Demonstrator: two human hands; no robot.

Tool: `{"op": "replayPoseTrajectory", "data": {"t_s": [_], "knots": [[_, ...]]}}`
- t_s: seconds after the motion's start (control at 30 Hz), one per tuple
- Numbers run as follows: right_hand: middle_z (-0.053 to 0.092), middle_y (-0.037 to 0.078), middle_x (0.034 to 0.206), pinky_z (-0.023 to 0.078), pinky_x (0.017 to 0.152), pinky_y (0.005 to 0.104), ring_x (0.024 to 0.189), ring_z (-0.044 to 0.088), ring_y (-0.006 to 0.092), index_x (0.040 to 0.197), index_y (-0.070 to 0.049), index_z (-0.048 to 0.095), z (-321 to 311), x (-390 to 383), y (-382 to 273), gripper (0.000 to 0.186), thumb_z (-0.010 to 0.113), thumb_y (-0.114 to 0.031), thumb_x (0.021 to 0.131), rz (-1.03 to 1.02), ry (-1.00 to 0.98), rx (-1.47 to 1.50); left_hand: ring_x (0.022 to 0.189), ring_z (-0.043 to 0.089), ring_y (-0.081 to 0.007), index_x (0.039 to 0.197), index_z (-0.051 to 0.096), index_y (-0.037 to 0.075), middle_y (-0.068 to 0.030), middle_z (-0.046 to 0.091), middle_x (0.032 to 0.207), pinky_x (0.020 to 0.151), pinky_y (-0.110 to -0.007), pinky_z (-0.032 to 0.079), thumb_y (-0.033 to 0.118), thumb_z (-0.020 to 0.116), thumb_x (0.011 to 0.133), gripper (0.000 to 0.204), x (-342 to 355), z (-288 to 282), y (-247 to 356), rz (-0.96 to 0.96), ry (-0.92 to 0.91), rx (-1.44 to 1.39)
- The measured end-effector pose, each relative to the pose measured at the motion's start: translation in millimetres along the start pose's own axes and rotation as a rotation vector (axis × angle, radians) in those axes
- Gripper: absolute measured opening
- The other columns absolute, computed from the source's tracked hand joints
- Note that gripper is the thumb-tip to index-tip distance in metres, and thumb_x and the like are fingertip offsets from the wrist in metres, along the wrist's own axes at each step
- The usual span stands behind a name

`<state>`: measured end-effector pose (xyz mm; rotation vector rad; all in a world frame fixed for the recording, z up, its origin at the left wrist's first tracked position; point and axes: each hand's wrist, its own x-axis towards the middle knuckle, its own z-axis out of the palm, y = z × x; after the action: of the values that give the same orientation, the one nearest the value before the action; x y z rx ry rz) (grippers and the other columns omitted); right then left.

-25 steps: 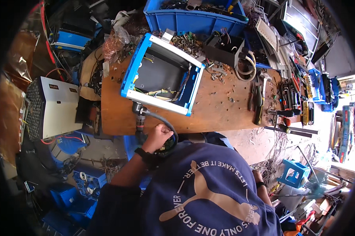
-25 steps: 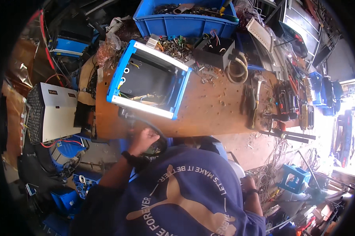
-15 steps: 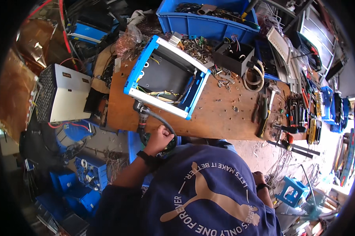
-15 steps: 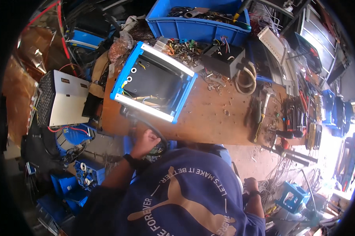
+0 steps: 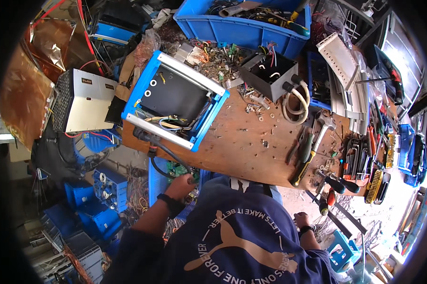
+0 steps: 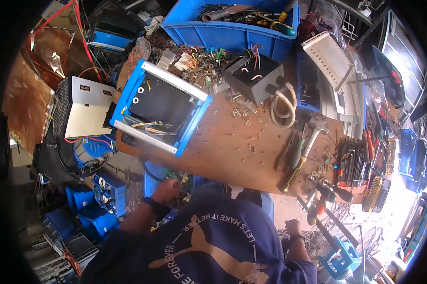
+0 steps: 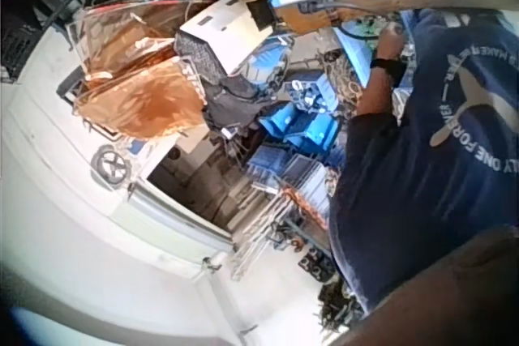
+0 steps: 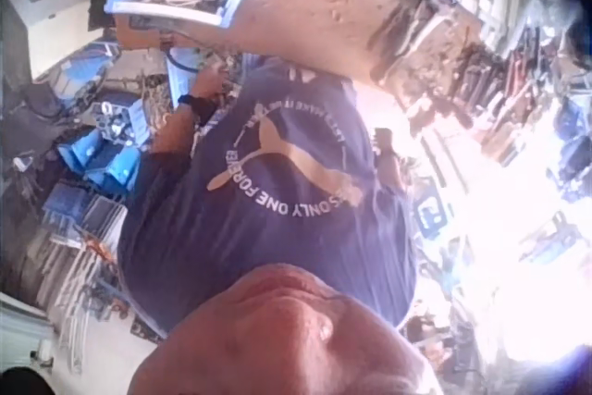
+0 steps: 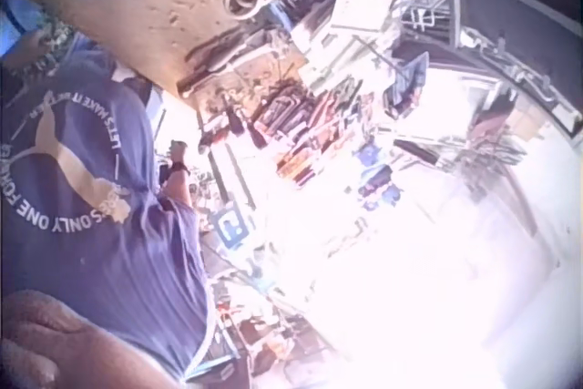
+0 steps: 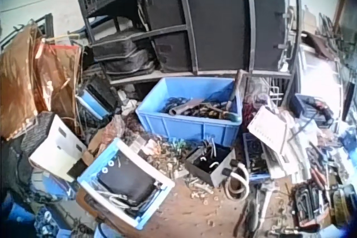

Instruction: The person works on a blue and white electronic device in a cluttered workshop. They use a screwdriver and a power drill to remove screws from the casing and disconnect internal wires. The person also uses a hammer to tap parts of the device during the disassembly process.

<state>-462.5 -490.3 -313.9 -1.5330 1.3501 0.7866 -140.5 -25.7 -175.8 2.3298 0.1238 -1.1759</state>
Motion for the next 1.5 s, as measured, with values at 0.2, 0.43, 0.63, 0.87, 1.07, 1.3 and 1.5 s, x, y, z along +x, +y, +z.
{"op": "replayPoseTrajectory", "data": {"t_s": [0.2,0.43,0.63,0.87,1.07,1.3,1.5], "knots": [[0.061,0.012,0.07,0.052,0.041,0.0323,0.048,0.059,0.0197,0.092,0.001,0.057,-10,43,6,0.021,0.06,-0.019,0.087,0.053,-0.136,0.07,0.085,0.063,-0.0336,0.09,0.063,0.0,-0.0187,0.066,0.086,0.075,-0.04,0.049,0.015,0.062,0.07,0.025,52,75,-83,0.114,-0.191,0.135],[0.067,0.006,0.069,0.052,0.06,0.0375,0.069,0.066,0.0235,0.069,-0.015,0.069,-1,135,122,0.007,0.066,-0.021,0.071,-0.511,-0.034,-0.687,0.081,0.062,-0.0339,0.083,0.061,0.004,-0.0164,0.064,0.08,0.07,-0.041,0.048,0.008,0.056,0.067,0.017,61,107,-68,0.131,-0.311,0.055],[0.066,0.008,0.067,0.053,0.056,0.0389,0.068,0.066,0.0249,0.067,-0.014,0.069,10,124,157,0.011,0.06,-0.016,0.072,-0.407,-0.061,-0.855,0.078,0.061,-0.0351,0.079,0.059,0.003,-0.0173,0.063,0.079,0.068,-0.043,0.046,0.005,0.054,0.068,0.012,74,112,-73,0.19,-0.29,0.085],[0.065,0.005,0.063,0.051,0.05,0.0347,0.057,0.063,0.0209,0.067,-0.011,0.065,-11,149,193,0.013,0.06,-0.02,0.076,-0.29,-0.065,-0.704,0.081,0.057,-0.0385,0.078,0.055,0.001,-0.019,0.059,0.08,0.069,-0.047,0.043,0.004,0.051,0.069,0.011,83,134,-68,0.306,-0.278,0.055],[0.066,0.01,0.066,0.053,0.054,0.0374,0.06,0.065,0.0242,0.068,-0.009,0.068,7,191,161,0.019,0.055,-0.019,0.077,-0.384,0.038,-0.809,0.084,0.057,-0.0396,0.082,0.055,0.0,-0.0203,0.058,0.081,0.073,-0.048,0.044,0.007,0.053,0.07,0.014,97,132,-45,0.468,-0.254,0.026],[0.064,0.017,0.06,0.056,0.05,0.0393,0.049,0.064,0.0266,0.07,0.001,0.066,6,227,158,0.025,0.046,-0.009,0.08,-0.119,0.167,-0.558,0.083,0.057,-0.0393,0.086,0.056,0.0,-0.0209,0.058,0.086,0.075,-0.047,0.045,0.008,0.054,0.07,0.018,112,151,-50,0.613,-0.19,0.059],[0.063,0.016,0.059,0.054,0.041,0.0383,0.044,0.061,0.0251,0.068,0.0,0.065,48,243,151,0.025,0.047,-0.008,0.084,-0.014,0.153,-0.19,0.081,0.059,-0.0346,0.093,0.058,0.001,-0.0178,0.06,0.086,0.072,-0.042,0.046,0.012,0.055,0.08,0.017,92,153,-38,0.713,-0.065,0.084]]}}
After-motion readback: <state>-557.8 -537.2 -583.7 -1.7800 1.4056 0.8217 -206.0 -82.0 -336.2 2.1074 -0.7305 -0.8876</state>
